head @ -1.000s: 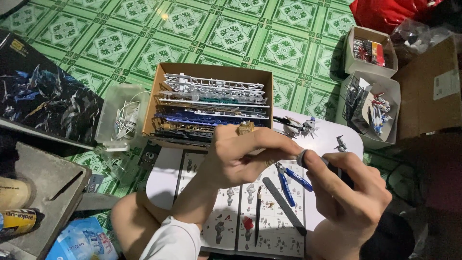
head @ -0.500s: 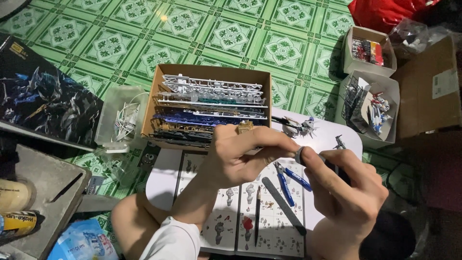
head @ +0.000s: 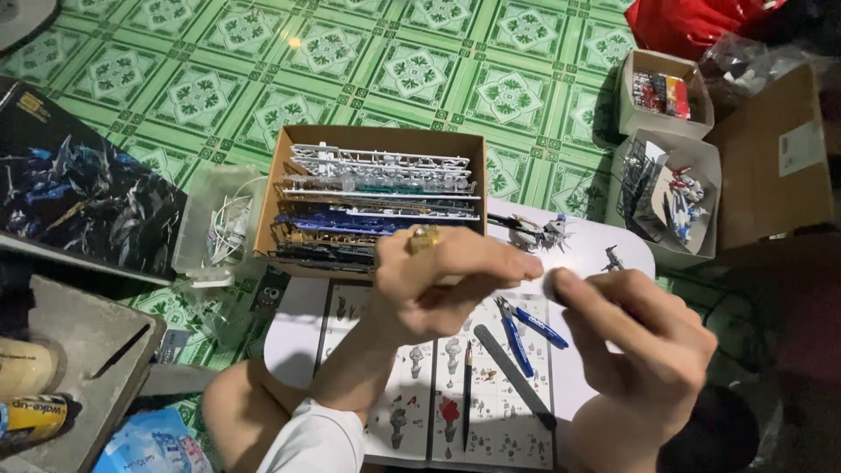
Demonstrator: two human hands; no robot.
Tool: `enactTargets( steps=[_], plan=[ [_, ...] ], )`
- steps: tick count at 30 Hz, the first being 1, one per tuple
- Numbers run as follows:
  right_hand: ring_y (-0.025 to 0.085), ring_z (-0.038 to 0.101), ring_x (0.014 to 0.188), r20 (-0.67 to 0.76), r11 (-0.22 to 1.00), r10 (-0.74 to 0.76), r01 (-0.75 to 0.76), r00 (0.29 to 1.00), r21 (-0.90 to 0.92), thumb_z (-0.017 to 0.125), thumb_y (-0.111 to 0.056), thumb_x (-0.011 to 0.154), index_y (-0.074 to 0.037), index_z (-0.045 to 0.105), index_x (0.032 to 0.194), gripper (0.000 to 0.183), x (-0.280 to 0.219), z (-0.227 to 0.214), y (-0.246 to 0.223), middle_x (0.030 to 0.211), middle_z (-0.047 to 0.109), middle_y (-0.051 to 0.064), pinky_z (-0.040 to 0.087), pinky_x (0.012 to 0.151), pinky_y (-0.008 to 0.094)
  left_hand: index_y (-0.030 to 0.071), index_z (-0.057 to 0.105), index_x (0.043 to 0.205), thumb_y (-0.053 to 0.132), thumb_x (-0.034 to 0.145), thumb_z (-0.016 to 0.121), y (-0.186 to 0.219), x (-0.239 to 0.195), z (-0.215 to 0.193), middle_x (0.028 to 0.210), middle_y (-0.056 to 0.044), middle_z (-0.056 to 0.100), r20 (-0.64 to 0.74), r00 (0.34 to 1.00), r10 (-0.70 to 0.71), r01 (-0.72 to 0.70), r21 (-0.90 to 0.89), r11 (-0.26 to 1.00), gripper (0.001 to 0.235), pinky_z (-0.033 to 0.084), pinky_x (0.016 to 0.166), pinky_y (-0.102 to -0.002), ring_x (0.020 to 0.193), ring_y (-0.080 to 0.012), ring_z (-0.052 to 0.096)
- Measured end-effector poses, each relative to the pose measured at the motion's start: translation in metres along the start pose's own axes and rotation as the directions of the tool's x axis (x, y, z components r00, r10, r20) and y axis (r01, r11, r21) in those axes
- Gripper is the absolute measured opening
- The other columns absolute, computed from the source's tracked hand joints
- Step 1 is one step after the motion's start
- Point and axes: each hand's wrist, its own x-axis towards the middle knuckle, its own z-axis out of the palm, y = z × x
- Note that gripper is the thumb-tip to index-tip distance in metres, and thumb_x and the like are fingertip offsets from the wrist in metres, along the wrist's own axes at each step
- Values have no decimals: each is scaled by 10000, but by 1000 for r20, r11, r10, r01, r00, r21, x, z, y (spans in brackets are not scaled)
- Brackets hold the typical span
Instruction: The person uses a hobby knife to trim a small plastic model part, then uses a nail file to smooth the edges. They handle the part with both hands, rotating it to work on different sides.
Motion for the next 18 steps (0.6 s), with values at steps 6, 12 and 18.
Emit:
enactTargets(
  steps=[6, 12, 18],
  plan=[
    [78, 380, 404, 10, 718, 388, -310, 921, 623, 502, -247, 874, 132, 524, 1078, 431, 7, 8, -10, 504, 420, 40, 275, 435, 199, 105, 634, 996, 66, 916, 675, 14, 18, 7, 1039, -80, 581, -1, 998, 56, -56, 121, 991, 98, 559, 805, -348, 934, -215, 620],
    [97, 389, 385, 159, 462, 409, -354, 899, 813, 568, -181, 883, 69, 590, 914, 253, 7, 12, -19, 496, 428, 28, 308, 395, 209, 124, 644, 1020, 70, 932, 662, 15, 25, 10, 950, -71, 587, 60, 993, 106, -116, 185, 976, 105, 542, 762, -345, 849, -217, 583],
    [98, 393, 423, 74, 521, 562, -422, 824, 742, 604, -175, 846, 43, 592, 799, 223, 5, 12, -28, 499, 442, 38, 296, 430, 218, 102, 673, 952, 139, 920, 645, 16, 30, 12, 907, -8, 686, 66, 979, 192, -203, 280, 938, 57, 529, 745, -311, 819, -206, 615]
  ],
)
